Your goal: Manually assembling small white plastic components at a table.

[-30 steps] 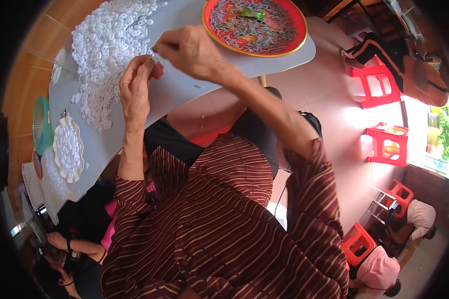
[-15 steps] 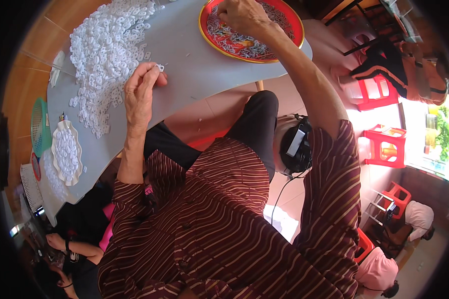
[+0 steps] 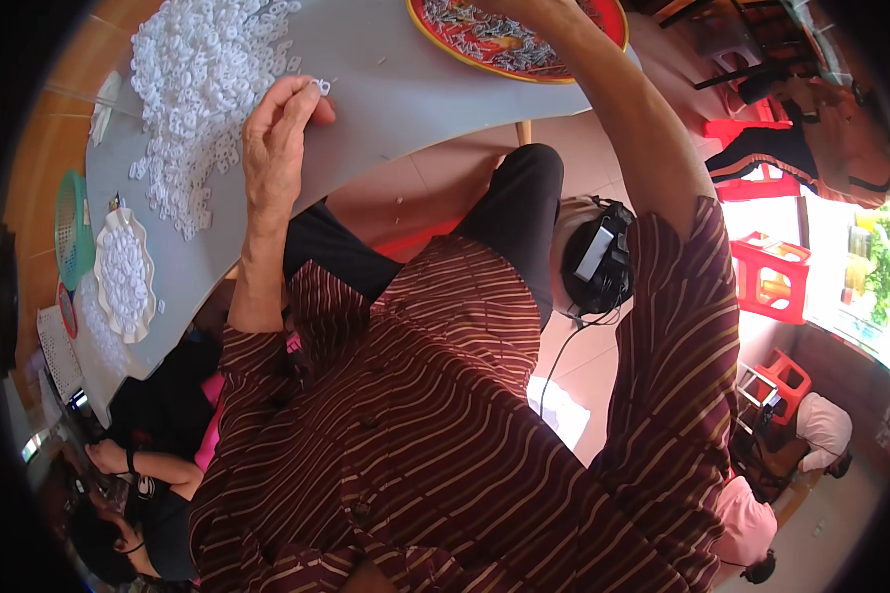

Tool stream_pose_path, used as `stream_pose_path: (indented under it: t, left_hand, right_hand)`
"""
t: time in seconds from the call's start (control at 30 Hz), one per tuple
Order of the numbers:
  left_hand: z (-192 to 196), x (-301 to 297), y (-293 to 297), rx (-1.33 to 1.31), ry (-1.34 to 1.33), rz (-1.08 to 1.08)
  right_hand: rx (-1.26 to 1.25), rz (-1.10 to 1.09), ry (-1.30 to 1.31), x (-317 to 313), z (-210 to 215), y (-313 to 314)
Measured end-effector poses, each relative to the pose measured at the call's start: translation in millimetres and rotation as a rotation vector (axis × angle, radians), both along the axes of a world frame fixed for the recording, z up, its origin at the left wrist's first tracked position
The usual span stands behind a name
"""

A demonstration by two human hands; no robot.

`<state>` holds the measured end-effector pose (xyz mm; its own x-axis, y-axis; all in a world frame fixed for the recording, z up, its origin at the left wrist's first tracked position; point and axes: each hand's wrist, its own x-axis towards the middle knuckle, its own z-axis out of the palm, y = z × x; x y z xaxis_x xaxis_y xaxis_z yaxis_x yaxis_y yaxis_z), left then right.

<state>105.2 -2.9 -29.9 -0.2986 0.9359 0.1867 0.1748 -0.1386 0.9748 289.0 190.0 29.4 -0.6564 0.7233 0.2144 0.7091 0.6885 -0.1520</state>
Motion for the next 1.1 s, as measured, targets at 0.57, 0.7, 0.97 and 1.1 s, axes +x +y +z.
stream_pose_path:
  t: [0.57, 0.7, 0.97, 1.1]
  left_hand:
    - [-12.3, -6.8, -4.7, 0.059, -0.399, 0.012]
    - [-9.6, -9.1, -4.6, 0.059, -0.412, -0.015]
    - [-11.5, -13.9, 1.7, 0.046, -0.423, 0.019]
    - [-7.6, -13.6, 1.4, 0.069, -0.424, -0.027]
  right_hand:
    - [-0.417, 0.153, 0.580, -0.4, -42.3, -137.7]
    - [-0.322, 0.120, 0.586, 0.4, -42.2, -132.2]
    - [-0.181, 0.422, 0.662, -17.1, -29.4, -121.7]
    - [-0.240, 0.318, 0.501, -9.6, -45.5, -127.5]
